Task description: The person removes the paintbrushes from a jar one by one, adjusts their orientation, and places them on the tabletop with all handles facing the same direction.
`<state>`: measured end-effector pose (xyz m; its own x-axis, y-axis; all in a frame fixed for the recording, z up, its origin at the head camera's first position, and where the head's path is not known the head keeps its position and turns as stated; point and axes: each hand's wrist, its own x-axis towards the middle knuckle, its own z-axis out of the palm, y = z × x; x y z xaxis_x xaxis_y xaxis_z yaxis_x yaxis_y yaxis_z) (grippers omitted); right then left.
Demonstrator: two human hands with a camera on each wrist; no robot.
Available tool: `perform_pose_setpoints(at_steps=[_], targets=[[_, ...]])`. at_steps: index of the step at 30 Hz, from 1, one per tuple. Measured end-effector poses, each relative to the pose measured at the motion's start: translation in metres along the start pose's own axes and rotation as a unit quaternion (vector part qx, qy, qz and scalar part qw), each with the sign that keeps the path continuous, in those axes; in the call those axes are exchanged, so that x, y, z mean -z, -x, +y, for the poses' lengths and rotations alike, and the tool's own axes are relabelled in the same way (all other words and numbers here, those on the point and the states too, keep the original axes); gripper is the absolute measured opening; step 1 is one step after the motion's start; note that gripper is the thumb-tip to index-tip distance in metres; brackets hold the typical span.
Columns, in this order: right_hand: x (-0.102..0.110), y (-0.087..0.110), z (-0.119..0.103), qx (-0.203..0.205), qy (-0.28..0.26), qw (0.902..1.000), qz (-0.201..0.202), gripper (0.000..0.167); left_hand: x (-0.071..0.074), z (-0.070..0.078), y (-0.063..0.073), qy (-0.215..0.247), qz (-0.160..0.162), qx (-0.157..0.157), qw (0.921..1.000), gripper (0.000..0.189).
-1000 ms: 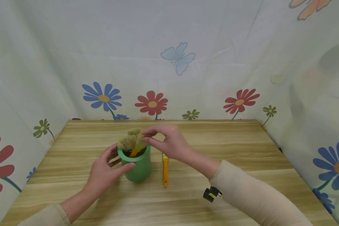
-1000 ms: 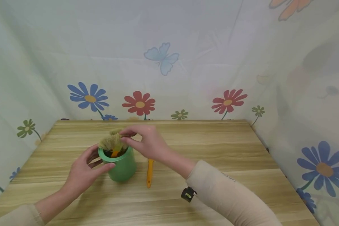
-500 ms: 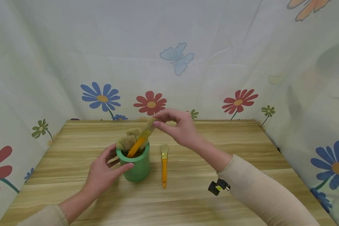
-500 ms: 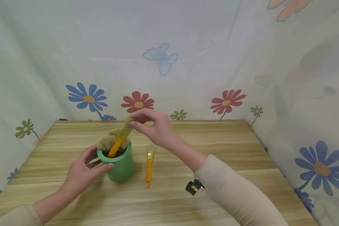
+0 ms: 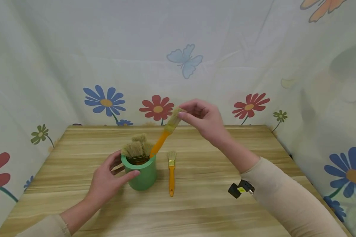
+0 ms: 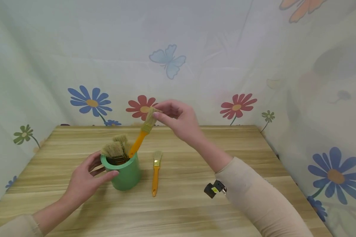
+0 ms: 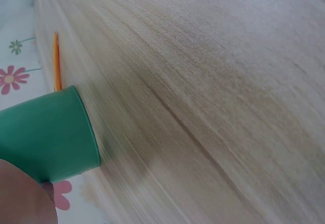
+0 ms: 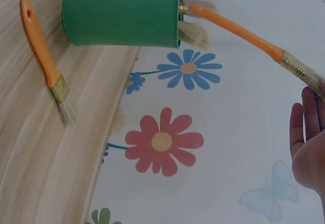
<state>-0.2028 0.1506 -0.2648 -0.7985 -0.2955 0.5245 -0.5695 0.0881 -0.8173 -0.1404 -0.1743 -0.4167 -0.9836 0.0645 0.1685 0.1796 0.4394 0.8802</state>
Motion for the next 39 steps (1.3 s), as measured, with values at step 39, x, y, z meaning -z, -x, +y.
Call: perform_pose_setpoints(at_steps=[39], targets=[[0.024, 0.034, 0.100, -0.215, 0.078, 0.9699, -0.085, 0.022, 0.002, -0.007, -0.002, 0.016, -0.002, -0.006, 0.9999, 0.088]])
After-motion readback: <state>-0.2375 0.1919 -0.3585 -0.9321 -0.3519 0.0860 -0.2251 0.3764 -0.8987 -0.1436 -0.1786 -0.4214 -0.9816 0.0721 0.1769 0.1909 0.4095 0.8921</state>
